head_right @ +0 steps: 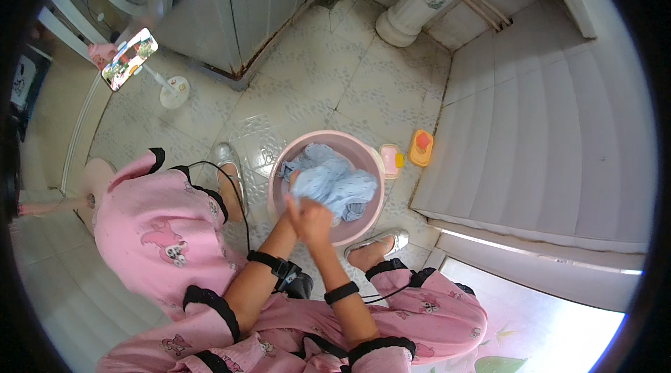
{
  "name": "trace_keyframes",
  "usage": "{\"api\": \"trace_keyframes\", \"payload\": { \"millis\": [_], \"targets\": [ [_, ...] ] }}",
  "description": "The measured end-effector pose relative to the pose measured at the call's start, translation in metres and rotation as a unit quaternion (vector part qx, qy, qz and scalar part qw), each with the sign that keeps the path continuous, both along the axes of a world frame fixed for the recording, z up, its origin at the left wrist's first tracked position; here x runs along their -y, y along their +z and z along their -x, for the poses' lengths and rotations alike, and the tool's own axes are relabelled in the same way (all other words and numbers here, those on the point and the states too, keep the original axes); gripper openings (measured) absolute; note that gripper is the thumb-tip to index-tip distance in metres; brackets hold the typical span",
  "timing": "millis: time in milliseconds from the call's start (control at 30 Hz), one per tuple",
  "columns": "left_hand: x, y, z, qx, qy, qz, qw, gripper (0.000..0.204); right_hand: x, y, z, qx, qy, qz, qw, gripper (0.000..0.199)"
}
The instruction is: The recorder is washing light blue clothes in a pink bucket using soap.
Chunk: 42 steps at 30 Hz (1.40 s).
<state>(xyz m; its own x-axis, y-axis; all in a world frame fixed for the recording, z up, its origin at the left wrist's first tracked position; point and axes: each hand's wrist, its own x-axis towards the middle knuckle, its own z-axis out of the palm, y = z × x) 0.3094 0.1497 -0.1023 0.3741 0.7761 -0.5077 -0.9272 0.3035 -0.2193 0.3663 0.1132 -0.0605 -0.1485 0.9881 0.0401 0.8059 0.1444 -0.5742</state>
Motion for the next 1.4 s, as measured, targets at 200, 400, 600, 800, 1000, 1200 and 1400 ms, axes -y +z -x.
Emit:
{"api": "trace_keyframes", "payload": {
  "millis": [200,400,600,800,1000,1200,1400],
  "targets": [
    [0.02,-0.055,-0.066,-0.208,-0.123,0.063,0.968,0.043,-0.052,-0.039,-0.051,0.214,-0.132,-0.021,0.968,0.053],
    [0.036,-0.13,-0.045,-0.099,-0.078,-0.002,0.992,0.035,-0.008,-0.036,-0.02,0.222,0.039,-0.104,0.969,0.052],
    [0.021,-0.101,-0.072,-0.25,-0.184,0.099,0.945,0.034,-0.039,-0.046,-0.046,0.361,-0.069,-0.007,0.93,0.05],
    [-0.008,-0.027,-0.071,-0.313,-0.239,0.151,0.907,0.027,-0.069,-0.046,-0.076,0.338,-0.107,0.06,0.933,0.048],
    [0.006,-0.073,-0.052,-0.253,-0.19,0.141,0.938,0.029,-0.03,-0.039,-0.037,0.267,-0.001,0.043,0.963,0.047],
    [0.021,-0.096,-0.044,-0.183,-0.157,0.157,0.958,0.027,-0.031,-0.037,-0.016,0.225,-0.044,0.073,0.971,0.047],
    [-0.001,-0.059,-0.075,-0.25,-0.16,0.153,0.942,0.027,-0.071,-0.04,-0.07,0.21,-0.091,0.044,0.972,0.047]
  ]
}}
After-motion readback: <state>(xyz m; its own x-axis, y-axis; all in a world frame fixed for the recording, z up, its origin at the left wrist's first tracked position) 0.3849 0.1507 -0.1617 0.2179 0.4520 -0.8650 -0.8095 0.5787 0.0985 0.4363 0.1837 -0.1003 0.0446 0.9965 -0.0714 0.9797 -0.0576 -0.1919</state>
